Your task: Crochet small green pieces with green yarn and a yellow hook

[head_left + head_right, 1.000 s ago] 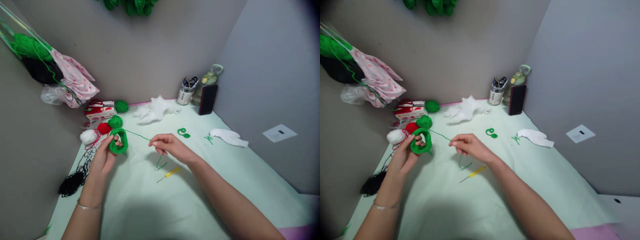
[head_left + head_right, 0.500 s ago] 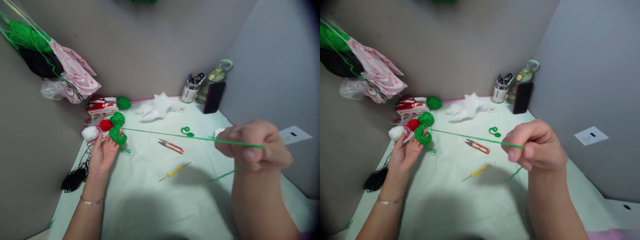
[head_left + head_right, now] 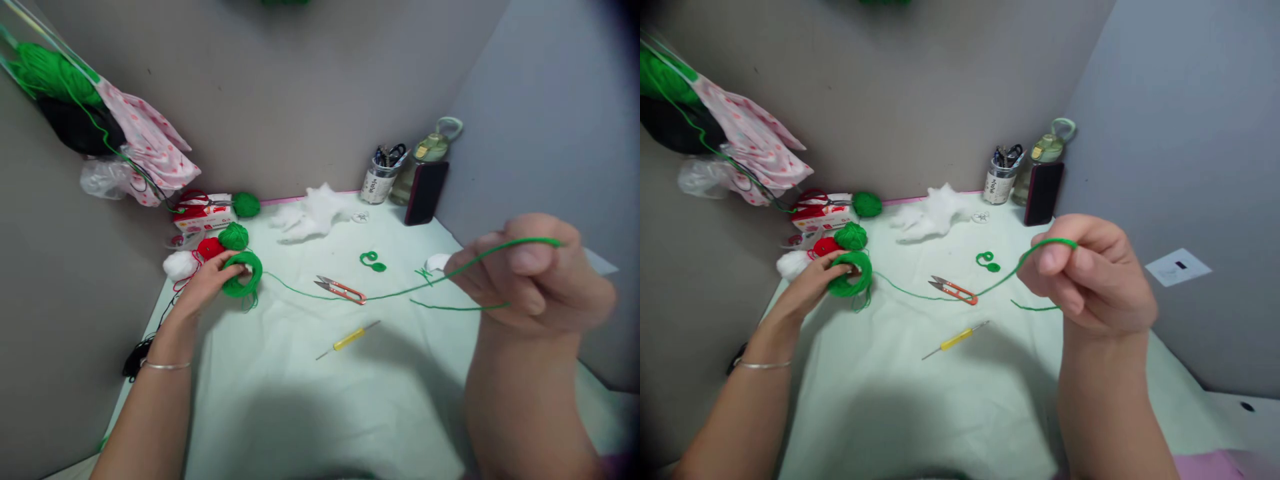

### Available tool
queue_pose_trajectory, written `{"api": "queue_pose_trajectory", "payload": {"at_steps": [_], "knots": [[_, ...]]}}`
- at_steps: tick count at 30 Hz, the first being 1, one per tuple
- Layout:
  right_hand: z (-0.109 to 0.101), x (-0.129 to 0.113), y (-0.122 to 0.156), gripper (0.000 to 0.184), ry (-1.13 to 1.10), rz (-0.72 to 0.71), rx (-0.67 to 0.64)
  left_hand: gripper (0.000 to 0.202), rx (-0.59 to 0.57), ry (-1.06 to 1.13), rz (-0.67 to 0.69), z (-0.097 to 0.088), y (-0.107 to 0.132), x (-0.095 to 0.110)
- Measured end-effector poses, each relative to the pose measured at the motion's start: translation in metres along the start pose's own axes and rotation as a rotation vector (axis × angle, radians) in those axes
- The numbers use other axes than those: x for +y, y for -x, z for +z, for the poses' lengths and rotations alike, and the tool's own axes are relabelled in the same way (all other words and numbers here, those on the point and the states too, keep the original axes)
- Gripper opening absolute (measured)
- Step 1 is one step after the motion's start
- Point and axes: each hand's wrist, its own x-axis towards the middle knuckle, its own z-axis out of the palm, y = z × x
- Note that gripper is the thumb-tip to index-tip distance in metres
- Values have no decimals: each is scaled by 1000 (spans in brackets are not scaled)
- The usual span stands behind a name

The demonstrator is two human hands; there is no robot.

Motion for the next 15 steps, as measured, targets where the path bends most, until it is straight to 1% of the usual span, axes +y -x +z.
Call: {"api": "queue_pose_trajectory", "payload": {"at_steps": [2,3,4,5,7,8,9,10,11,12,13,14,15], "knots": [[2,0,1,15,-13,36,-27,42,125,-70,91,-1,-3,4],[4,1,0,14,-11,61,-42,45,170,-103,138,1,1,7],[8,2,0,15,0,92,-54,44,220,-161,217,6,9,10],[13,5,-1,15,19,127,-65,39,220,-162,261,12,19,13],[28,13,-3,17,71,217,-96,26,114,-11,277,31,46,20],[38,18,-4,19,93,277,-124,26,15,68,256,42,61,23],[48,24,-5,20,105,345,-179,30,-76,131,253,53,74,26],[58,31,-5,19,110,399,-234,40,-184,153,253,63,85,29],[66,37,-5,20,99,443,-311,50,-275,137,262,71,94,31],[73,42,-4,21,77,476,-383,56,-342,75,264,77,100,33],[78,46,-3,22,52,506,-439,51,-426,-4,252,80,103,34],[80,50,-2,22,33,533,-477,40,-502,-81,232,80,102,34],[79,52,0,22,22,559,-496,29,-535,-145,215,77,100,34]]}}
